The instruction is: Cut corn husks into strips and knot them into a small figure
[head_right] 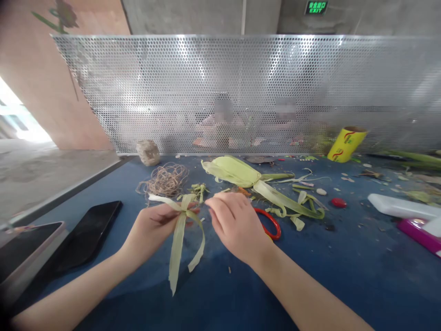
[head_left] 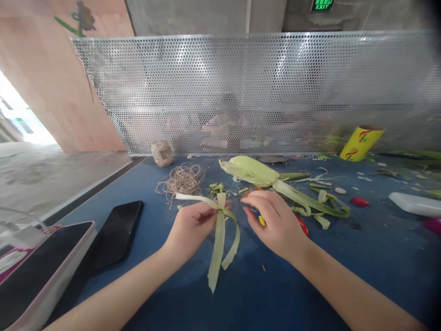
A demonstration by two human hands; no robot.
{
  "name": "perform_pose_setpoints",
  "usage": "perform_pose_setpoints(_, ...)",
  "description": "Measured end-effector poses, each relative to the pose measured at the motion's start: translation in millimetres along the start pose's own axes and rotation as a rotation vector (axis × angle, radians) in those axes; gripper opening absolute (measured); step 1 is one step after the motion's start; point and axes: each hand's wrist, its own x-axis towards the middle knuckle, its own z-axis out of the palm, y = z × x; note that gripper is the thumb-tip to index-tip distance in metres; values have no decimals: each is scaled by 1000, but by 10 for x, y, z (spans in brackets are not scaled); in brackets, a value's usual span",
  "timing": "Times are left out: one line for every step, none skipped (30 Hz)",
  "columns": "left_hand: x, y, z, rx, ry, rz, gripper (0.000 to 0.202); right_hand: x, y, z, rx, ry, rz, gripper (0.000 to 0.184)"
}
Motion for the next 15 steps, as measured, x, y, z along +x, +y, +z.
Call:
perform_pose_setpoints(3, -4, -3, 28, 8, 1, 21, 1, -18, -8, 5, -2, -46, 24)
perform_pose_setpoints(5, -6, -1, 46, 17, 3, 20, 2, -41, -16, 12, -6, -88, 25)
perform_pose_setpoints(7, -7, 3, 57, 23, 7, 20, 3, -67, -21, 20, -11, -124, 26)
perform_pose_setpoints(7, -6, 9, 64, 30, 17, 18, 5, -95, -23, 26, -15, -152, 25)
perform_pose_setpoints(6, -4, 15, 77, 36, 35, 16, 7, -125, -23, 29, -17, -175, 25)
perform_pose_setpoints(4, -3, 21, 95, 44, 57, 14, 10, -154, -20, 27, -18, -190, 23)
perform_pose_setpoints(1, -2, 24, 116, 53, 79, 12, 13, -182, -15, 21, -18, -197, 22)
perform_pose_setpoints(-3, -3, 27, 140, 59, 97, 12, 16, -208, -9, 14, -20, -199, 20)
perform_pose_setpoints(-6, -4, 28, 162, 64, 112, 13, 19, -231, -3, 16, -24, -197, 19)
perform_pose_setpoints(-10, -7, 28, 177, 64, 119, 15, 21, -252, 1, 31, -31, -188, 18)
perform_pose_setpoints(-13, -10, 29, 184, 60, 120, 16, 22, -270, 4, 57, -41, -173, 18)
perform_pose_setpoints(-15, -13, 29, 186, 55, 119, 16, 22, -285, 4, 90, -50, -154, 17)
perform_pose_setpoints(-17, -16, 31, 189, 50, 120, 16, 21, -298, 0, 127, -55, -134, 16)
perform_pose_setpoints(-18, -17, 33, 191, 46, 122, 16, 19, -308, -6, 165, -59, -114, 16)
perform_pose_setpoints(-19, -17, 35, 192, 44, 122, 16, 15, -316, -14, 201, -65, -94, 15)
